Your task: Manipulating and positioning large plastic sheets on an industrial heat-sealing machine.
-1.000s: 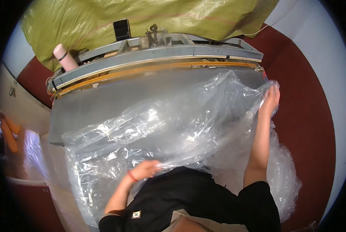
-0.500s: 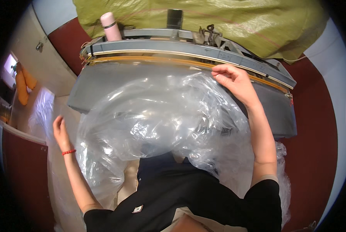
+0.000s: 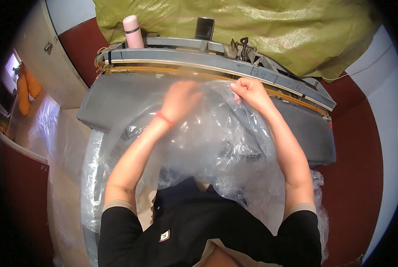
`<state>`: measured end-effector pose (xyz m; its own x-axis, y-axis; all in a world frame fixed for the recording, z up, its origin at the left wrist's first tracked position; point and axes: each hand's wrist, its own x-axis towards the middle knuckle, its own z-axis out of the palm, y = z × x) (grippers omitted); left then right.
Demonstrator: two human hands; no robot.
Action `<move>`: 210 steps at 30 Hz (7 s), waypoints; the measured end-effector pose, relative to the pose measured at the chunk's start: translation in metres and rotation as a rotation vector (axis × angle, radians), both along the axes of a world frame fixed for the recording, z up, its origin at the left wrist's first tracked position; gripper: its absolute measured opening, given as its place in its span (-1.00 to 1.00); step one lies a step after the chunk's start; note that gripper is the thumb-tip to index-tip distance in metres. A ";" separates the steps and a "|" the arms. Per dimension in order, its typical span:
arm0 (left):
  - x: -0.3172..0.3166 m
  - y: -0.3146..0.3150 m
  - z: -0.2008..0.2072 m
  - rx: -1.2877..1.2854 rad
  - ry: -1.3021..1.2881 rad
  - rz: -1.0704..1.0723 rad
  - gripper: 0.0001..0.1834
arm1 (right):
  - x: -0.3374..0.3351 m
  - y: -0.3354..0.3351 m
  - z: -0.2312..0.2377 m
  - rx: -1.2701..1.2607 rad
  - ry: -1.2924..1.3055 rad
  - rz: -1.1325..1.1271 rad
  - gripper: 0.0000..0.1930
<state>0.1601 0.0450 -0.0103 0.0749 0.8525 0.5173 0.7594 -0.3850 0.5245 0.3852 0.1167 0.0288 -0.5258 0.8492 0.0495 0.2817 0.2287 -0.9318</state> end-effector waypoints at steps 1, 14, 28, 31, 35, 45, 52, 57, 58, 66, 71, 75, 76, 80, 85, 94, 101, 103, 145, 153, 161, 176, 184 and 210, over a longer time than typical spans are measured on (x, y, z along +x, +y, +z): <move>-0.002 0.004 -0.003 -0.006 -0.194 0.007 -0.80 | 0.002 -0.001 0.006 0.004 -0.043 0.030 -0.79; -0.004 -0.033 0.030 0.125 -0.449 0.081 -0.91 | -0.057 -0.020 0.029 0.638 -0.069 0.367 -0.79; -0.041 -0.101 0.049 -0.809 -0.353 -0.679 -0.81 | -0.017 0.015 -0.065 -0.413 0.997 0.224 -0.81; -0.053 -0.142 0.011 -1.103 -0.377 -0.767 -0.77 | 0.070 0.030 -0.087 -0.092 0.682 -0.498 -0.80; -0.085 -0.216 -0.080 -1.384 -0.333 -0.548 -0.85 | 0.287 0.037 -0.136 0.379 0.091 -0.959 -0.70; -0.087 -0.271 -0.107 -0.830 -0.533 -0.284 -0.81 | 0.607 -0.062 -0.171 0.435 0.033 -1.465 -0.63; -0.171 -0.308 -0.150 -1.111 0.504 0.126 -0.81 | 0.542 -0.016 -0.135 0.351 0.078 -1.430 -0.62; -0.285 -0.283 -0.055 -0.525 0.565 0.809 -0.84 | 0.484 0.008 -0.123 0.364 0.040 -1.287 -0.57; -0.297 -0.266 -0.027 -0.402 0.578 0.852 -0.84 | 0.466 0.016 -0.127 0.438 0.110 -1.269 -0.59; -0.264 -0.123 0.214 0.798 0.609 0.692 -0.66 | 0.476 0.043 -0.150 0.276 0.124 -1.260 -0.61; -0.233 -0.105 0.115 0.738 0.743 0.380 -0.55 | 0.493 0.002 -0.158 0.345 0.099 -1.374 -0.64; -0.342 -0.163 -0.025 -0.614 0.420 0.967 -0.67 | 0.516 -0.008 -0.164 0.165 -0.079 -1.141 -0.68; -0.341 -0.172 -0.034 -0.678 0.575 0.918 -0.72 | 0.524 -0.011 -0.165 0.164 -0.088 -1.144 -0.68; -0.383 -0.227 -0.053 -0.544 0.730 0.846 -0.69 | 0.538 -0.004 -0.176 0.217 -0.018 -1.208 -0.69; -0.409 -0.276 0.026 -0.384 0.546 1.137 -0.66 | 0.529 0.019 -0.172 0.177 0.120 -1.124 -0.73; -0.303 -0.119 0.231 1.018 0.413 0.745 -0.80 | 0.524 0.056 -0.180 0.246 -0.123 -1.314 -0.64; -0.403 -0.094 -0.054 -0.607 0.521 0.904 -0.33 | 0.527 0.015 -0.168 0.385 -0.517 -1.284 -0.58; -0.388 -0.081 -0.070 -0.498 0.572 0.915 -0.38 | 0.529 0.002 -0.164 0.452 -0.583 -1.276 -0.59; 0.349 -0.056 0.001 -0.062 0.401 -0.737 -0.38 | 0.510 0.009 -0.165 0.263 -0.060 -1.366 -0.71; 0.372 -0.068 -0.060 -0.394 0.263 -1.187 -0.33 | 0.496 0.017 -0.160 0.351 -0.091 -1.397 -0.71; 0.372 -0.068 -0.085 0.001 0.652 -0.725 -0.29 | 0.493 0.011 -0.158 0.365 -0.058 -1.365 -0.75; 0.327 -0.052 -0.026 -0.197 -0.423 -0.504 -0.90 | 0.494 0.006 -0.160 0.408 -0.085 -1.377 -0.72; 0.326 -0.069 -0.117 -0.240 0.099 -0.697 -0.31 | 0.486 0.016 -0.154 0.632 -0.116 -1.309 -0.73; 0.031 -0.177 -0.025 -0.676 -1.165 -0.631 -0.65 | 0.618 0.052 -0.195 0.383 -0.671 -1.220 -0.51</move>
